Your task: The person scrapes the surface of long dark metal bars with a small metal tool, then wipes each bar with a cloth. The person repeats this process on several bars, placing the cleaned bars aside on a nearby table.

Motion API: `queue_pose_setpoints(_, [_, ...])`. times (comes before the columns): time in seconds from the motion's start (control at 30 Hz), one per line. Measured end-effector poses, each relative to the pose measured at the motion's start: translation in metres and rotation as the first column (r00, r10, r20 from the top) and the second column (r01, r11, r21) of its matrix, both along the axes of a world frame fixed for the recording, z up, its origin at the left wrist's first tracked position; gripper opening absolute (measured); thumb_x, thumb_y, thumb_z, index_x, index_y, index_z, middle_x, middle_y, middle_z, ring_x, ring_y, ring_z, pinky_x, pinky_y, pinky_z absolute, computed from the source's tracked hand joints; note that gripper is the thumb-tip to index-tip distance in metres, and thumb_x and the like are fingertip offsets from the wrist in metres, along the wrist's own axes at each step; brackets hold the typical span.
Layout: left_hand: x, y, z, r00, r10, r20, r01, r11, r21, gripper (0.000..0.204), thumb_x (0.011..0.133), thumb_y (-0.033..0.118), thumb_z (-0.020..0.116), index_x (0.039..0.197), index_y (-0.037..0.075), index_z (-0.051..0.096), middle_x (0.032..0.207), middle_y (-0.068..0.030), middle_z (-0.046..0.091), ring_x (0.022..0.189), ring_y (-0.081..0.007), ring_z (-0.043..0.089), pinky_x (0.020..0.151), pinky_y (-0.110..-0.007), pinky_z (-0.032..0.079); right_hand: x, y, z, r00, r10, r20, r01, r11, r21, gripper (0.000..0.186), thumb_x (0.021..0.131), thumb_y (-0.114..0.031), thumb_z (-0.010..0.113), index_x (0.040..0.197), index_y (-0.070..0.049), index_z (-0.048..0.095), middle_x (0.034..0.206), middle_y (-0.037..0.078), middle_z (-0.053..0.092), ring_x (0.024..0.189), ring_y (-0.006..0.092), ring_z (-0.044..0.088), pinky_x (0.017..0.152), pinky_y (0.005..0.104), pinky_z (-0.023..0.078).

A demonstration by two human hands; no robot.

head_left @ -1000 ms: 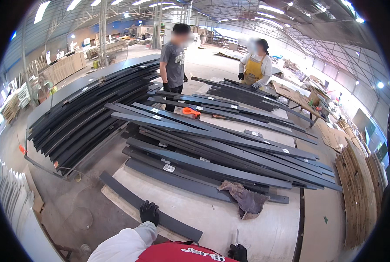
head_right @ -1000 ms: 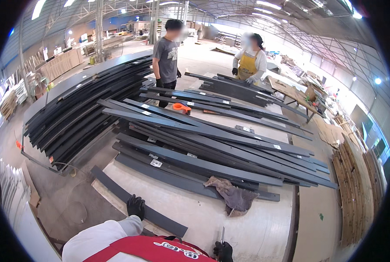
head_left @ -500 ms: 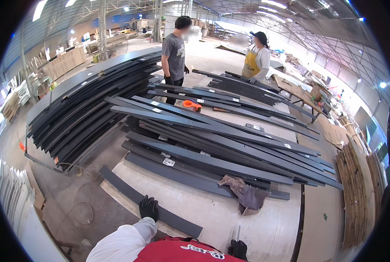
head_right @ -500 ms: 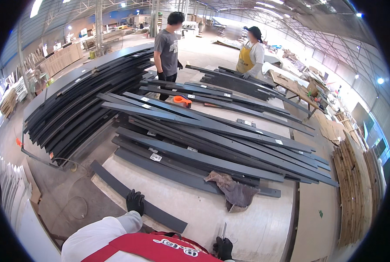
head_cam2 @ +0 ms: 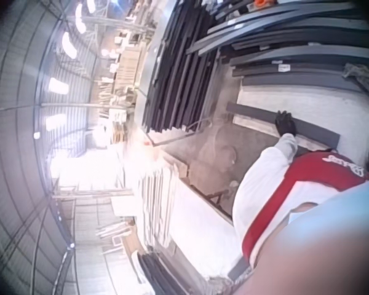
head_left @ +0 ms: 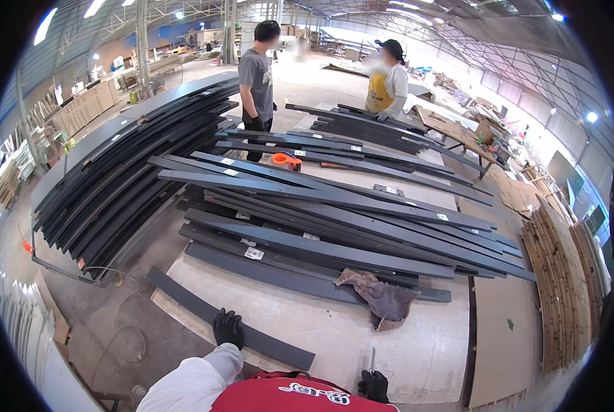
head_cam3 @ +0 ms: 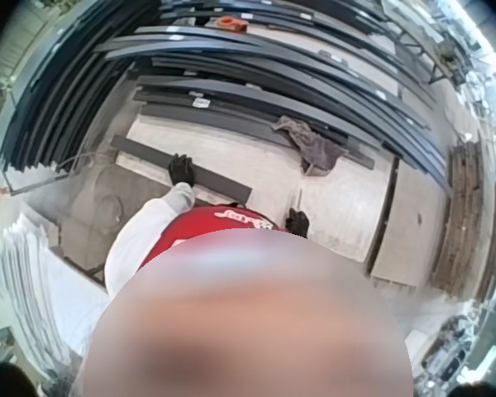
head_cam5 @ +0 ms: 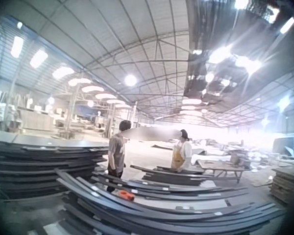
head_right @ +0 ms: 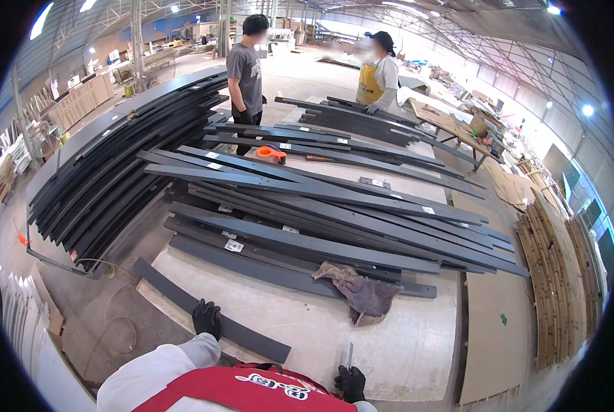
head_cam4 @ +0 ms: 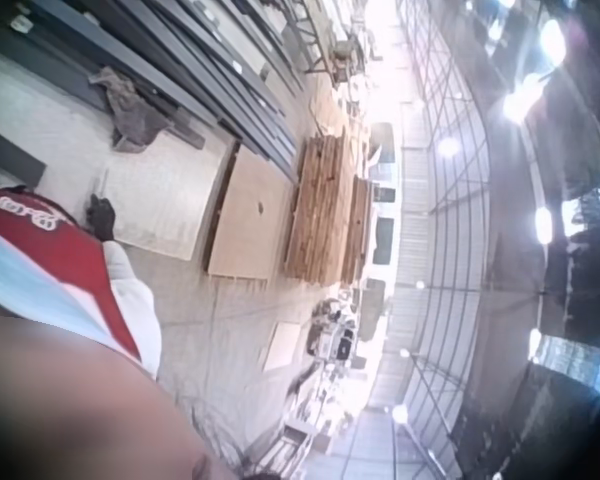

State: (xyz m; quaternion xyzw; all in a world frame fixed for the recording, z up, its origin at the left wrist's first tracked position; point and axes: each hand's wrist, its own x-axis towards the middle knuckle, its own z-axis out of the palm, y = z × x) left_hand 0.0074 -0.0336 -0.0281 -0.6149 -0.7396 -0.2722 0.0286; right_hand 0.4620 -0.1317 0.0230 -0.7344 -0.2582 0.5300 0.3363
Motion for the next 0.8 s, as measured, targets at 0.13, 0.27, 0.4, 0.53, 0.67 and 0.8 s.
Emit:
queue_pose_setpoints(0.13, [0.000, -0.002, 0.006, 1.000, -0.011, 0.012, 0.010, 1.000, 0.015, 0.018, 0.079, 0.019, 0.058, 0.095, 0.015, 0.066, 0.115, -0.0101, 0.059, 0.125, -0.0361, 0.042, 0.108, -0.051, 0.026, -0.003, -0.001, 0.001, 1.000, 0.000, -0.010, 0.000, 1.000, 0.003, 0.029, 0.084, -0.030, 0.066, 0.083, -0.004, 0.054, 0.062, 0.011, 0.061, 0.044, 0.0170, 0.055, 0.041, 0.0295, 0.044])
queue_pose_setpoints(0.27, [-0.003, -0.002, 0.004, 1.000, -0.024, 0.010, 0.024, 0.999, 0.027, 0.017, 0.080, 0.020, 0.057, 0.094, 0.014, 0.065, 0.115, -0.0099, 0.059, 0.125, -0.0359, 0.043, 0.108, -0.051, 0.025, -0.006, 0.003, 0.006, 1.000, 0.009, 0.014, -0.009, 1.000, -0.002, 0.028, 0.084, -0.028, 0.066, 0.083, -0.004, 0.053, 0.062, 0.011, 0.061, 0.044, 0.0168, 0.055, 0.042, 0.0297, 0.045])
queue_pose_setpoints(0.4, [-0.003, -0.001, 0.001, 1.000, -0.001, 0.006, 0.001, 1.000, 0.000, 0.017, 0.081, 0.020, 0.056, 0.095, 0.015, 0.065, 0.116, -0.0095, 0.059, 0.126, -0.0344, 0.042, 0.108, -0.051, 0.025, -0.009, 0.005, 0.012, 1.000, 0.007, 0.013, -0.007, 0.999, -0.047, 0.028, 0.085, -0.028, 0.066, 0.084, -0.004, 0.053, 0.063, 0.011, 0.060, 0.045, 0.0167, 0.055, 0.041, 0.0302, 0.045])
queue_pose_setpoints(0.53, [0.001, 0.000, -0.002, 1.000, -0.008, 0.009, 0.008, 1.000, -0.022, 0.018, 0.081, 0.020, 0.056, 0.095, 0.016, 0.065, 0.117, -0.0090, 0.059, 0.127, -0.0342, 0.041, 0.108, -0.051, 0.025, 0.002, 0.001, -0.002, 0.997, -0.025, -0.075, 0.022, 0.999, -0.035, 0.030, 0.084, -0.030, 0.068, 0.086, -0.004, 0.054, 0.064, 0.010, 0.061, 0.046, 0.0162, 0.055, 0.041, 0.0299, 0.044])
queue_pose_setpoints(0.67, [-0.004, 0.001, -0.005, 1.000, 0.001, 0.017, -0.001, 1.000, 0.011, 0.017, 0.081, 0.020, 0.056, 0.094, 0.015, 0.065, 0.116, -0.0087, 0.059, 0.127, -0.0344, 0.041, 0.108, -0.050, 0.025, 0.001, 0.005, -0.003, 0.999, 0.041, -0.014, -0.041, 0.999, -0.005, 0.028, 0.085, -0.030, 0.067, 0.084, -0.006, 0.054, 0.064, 0.009, 0.060, 0.047, 0.0154, 0.055, 0.043, 0.0295, 0.044])
queue_pose_setpoints(0.8, [-0.001, 0.001, 0.005, 1.000, -0.005, 0.021, 0.006, 1.000, -0.013, 0.018, 0.080, 0.020, 0.055, 0.094, 0.014, 0.065, 0.117, -0.0089, 0.058, 0.126, -0.0353, 0.041, 0.107, -0.051, 0.026, -0.007, 0.003, 0.008, 1.000, -0.007, -0.020, 0.007, 1.000, -0.027, 0.028, 0.085, -0.031, 0.066, 0.086, -0.005, 0.055, 0.065, 0.009, 0.061, 0.048, 0.0152, 0.056, 0.044, 0.0290, 0.045])
